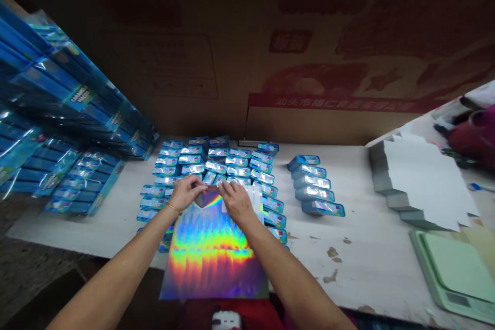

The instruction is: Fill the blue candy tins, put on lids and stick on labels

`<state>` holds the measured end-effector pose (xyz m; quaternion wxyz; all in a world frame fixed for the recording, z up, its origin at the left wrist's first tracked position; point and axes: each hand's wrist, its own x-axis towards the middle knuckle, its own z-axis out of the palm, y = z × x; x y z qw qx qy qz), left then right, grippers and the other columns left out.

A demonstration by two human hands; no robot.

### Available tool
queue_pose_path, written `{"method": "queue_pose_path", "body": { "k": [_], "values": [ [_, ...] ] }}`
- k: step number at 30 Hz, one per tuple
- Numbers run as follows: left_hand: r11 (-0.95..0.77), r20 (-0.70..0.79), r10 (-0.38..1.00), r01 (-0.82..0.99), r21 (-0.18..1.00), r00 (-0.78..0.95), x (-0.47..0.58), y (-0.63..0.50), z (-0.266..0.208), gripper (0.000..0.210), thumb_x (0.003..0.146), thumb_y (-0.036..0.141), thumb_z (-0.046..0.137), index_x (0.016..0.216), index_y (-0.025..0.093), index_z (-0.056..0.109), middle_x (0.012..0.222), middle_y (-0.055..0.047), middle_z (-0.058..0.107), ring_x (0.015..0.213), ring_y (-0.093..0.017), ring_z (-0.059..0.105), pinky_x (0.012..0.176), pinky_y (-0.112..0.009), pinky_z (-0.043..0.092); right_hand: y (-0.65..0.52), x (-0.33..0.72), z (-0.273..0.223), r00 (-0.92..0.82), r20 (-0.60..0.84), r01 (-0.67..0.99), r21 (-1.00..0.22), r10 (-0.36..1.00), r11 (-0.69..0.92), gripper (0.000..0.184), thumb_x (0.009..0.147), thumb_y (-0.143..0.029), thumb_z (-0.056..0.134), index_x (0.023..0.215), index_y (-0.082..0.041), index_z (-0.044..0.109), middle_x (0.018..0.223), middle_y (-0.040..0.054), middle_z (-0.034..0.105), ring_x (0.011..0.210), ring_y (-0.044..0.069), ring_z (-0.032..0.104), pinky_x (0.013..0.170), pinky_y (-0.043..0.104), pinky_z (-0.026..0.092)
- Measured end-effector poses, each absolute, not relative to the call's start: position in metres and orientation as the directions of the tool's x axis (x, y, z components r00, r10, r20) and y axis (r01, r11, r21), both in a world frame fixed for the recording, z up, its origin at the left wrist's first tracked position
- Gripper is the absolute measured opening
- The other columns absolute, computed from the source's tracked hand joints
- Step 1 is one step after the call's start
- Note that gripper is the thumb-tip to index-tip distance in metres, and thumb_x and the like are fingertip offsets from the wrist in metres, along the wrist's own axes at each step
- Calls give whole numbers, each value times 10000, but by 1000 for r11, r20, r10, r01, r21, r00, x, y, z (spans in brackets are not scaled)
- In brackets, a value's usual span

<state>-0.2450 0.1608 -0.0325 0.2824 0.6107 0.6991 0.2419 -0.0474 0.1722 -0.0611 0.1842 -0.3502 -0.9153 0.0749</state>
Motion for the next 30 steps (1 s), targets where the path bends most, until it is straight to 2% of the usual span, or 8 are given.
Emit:
{"method": "queue_pose_path", "body": {
  "k": [7, 11, 14, 18, 22, 25, 30],
  "values": [
    [176, -140, 984, 698, 694, -109, -247, 162, -37, 231, 643, 394, 576, 641, 163, 569, 617, 8, 584, 585, -120, 517, 536, -215, 389, 172, -45, -67, -665, 350, 590, -294, 660, 752, 305, 842, -155, 388, 1133, -159, 480, 1178, 87, 484, 1028, 200, 392, 796, 330, 356],
    [186, -155, 982, 696, 693, -108, -248, 164, -38, 225, 640, 385, 576, 652, 161, 576, 623, 6, 599, 580, -120, 522, 531, -213, 390, 174, -45, -68, -636, 346, 601, -338, 690, 724, 260, 847, -187, 396, 1076, -195, 520, 1140, 57, 516, 1007, 186, 406, 793, 315, 353],
    [189, -169, 981, 688, 701, -97, -248, 166, -36, 239, 630, 397, 582, 651, 158, 581, 611, 4, 602, 573, -124, 527, 524, -215, 395, 177, -47, -64, -605, 324, 621, -379, 727, 686, 280, 860, -239, 381, 1114, -207, 494, 1109, 50, 533, 975, 177, 421, 783, 307, 356],
    [198, -206, 976, 658, 727, -67, -248, 169, -36, 235, 645, 387, 567, 680, 160, 616, 623, -2, 615, 589, -131, 539, 536, -220, 407, 181, -52, -60, -628, 265, 647, -344, 731, 680, 325, 856, -263, 386, 1174, -231, 444, 1114, 60, 523, 941, 194, 430, 731, 321, 370],
    [249, -260, 963, 631, 735, -76, -247, 171, -37, 241, 653, 382, 557, 690, 154, 629, 639, -11, 622, 601, -140, 549, 554, -231, 413, 180, -53, -67, -685, 282, 593, -319, 671, 739, 327, 845, -185, 397, 1166, -196, 458, 1162, 68, 493, 1010, 198, 398, 794, 320, 360],
    [213, -240, 969, 702, 679, -62, -246, 171, -34, 261, 677, 402, 531, 704, 159, 622, 674, -20, 624, 651, -153, 556, 603, -250, 411, 178, -51, -71, -681, 295, 588, -326, 670, 740, 311, 834, -172, 417, 1137, -191, 484, 1188, 66, 477, 1036, 205, 385, 830, 328, 346],
    [35, -145, 989, 909, 415, 28, -237, 174, -19, 264, 708, 447, 494, 716, 208, 604, 784, -21, 625, 847, -204, 525, 796, -347, 317, 180, -48, -72, -670, 289, 573, -385, 684, 724, 217, 836, -197, 426, 1019, -201, 543, 1160, 47, 500, 1019, 198, 405, 818, 322, 349]
  ]
}}
